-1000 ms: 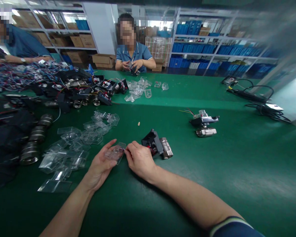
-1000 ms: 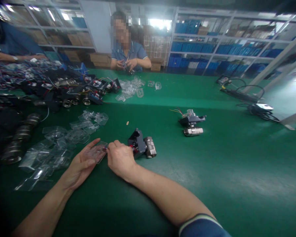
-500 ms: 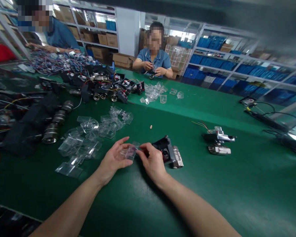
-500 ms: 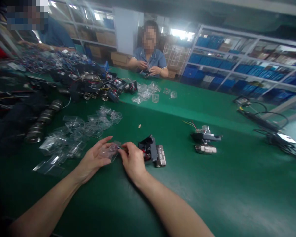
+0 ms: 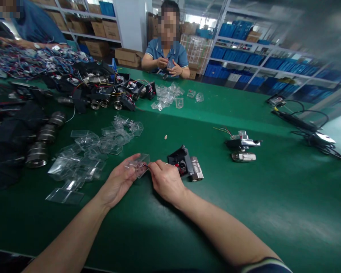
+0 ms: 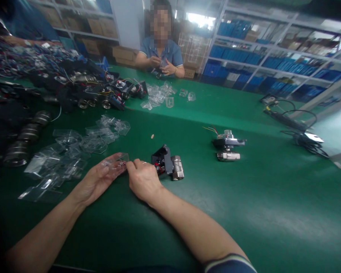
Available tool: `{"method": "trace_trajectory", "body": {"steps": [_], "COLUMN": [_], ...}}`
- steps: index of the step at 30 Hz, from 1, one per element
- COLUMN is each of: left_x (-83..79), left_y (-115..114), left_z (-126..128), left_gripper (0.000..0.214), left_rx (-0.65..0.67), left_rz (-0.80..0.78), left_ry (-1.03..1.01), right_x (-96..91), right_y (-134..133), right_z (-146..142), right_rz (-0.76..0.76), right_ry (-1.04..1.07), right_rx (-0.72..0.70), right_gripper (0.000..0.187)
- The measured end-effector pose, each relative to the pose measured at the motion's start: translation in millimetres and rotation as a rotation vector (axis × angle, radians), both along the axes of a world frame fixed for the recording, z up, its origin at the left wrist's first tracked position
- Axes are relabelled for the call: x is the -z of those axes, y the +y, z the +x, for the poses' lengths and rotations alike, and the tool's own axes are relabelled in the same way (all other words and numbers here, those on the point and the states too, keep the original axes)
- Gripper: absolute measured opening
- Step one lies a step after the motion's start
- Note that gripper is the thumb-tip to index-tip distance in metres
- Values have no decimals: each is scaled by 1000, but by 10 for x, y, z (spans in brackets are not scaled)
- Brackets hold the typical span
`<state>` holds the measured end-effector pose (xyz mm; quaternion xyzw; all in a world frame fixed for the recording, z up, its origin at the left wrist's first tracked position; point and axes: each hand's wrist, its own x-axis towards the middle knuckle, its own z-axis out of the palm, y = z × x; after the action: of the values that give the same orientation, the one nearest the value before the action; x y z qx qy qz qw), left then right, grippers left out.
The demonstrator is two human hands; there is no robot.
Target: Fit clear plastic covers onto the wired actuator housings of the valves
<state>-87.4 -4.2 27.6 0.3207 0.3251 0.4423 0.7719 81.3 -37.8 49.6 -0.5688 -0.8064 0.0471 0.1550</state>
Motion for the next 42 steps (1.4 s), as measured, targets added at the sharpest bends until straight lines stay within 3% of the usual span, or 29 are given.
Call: {"method": "trace_trajectory", "body": {"steps": [11, 14, 19, 29, 42], "left_x": [-21, -13, -7, -35, -16], "left_y": [6, 4, -2, -6, -24], "left_z": [-5, -13, -15, -12, 35], "left_gripper": [52, 53, 50, 47, 45], "left_rx": [18, 37, 48, 50, 22], "left_rz": [-8, -4, 11, 7, -18], "left_ry": [-41, -22, 34, 26, 37], "right_x": [91, 88, 80, 37, -10], "right_y": [50, 53, 28, 31, -1], "right_z": [26, 35, 5, 6, -68], "right_rz": [363, 397, 376, 148, 175], "right_ry": [-17, -57, -68, 147, 0], "right_rx": [11, 2, 34, 88, 122], "right_gripper": [17, 18, 17, 22, 14]}}
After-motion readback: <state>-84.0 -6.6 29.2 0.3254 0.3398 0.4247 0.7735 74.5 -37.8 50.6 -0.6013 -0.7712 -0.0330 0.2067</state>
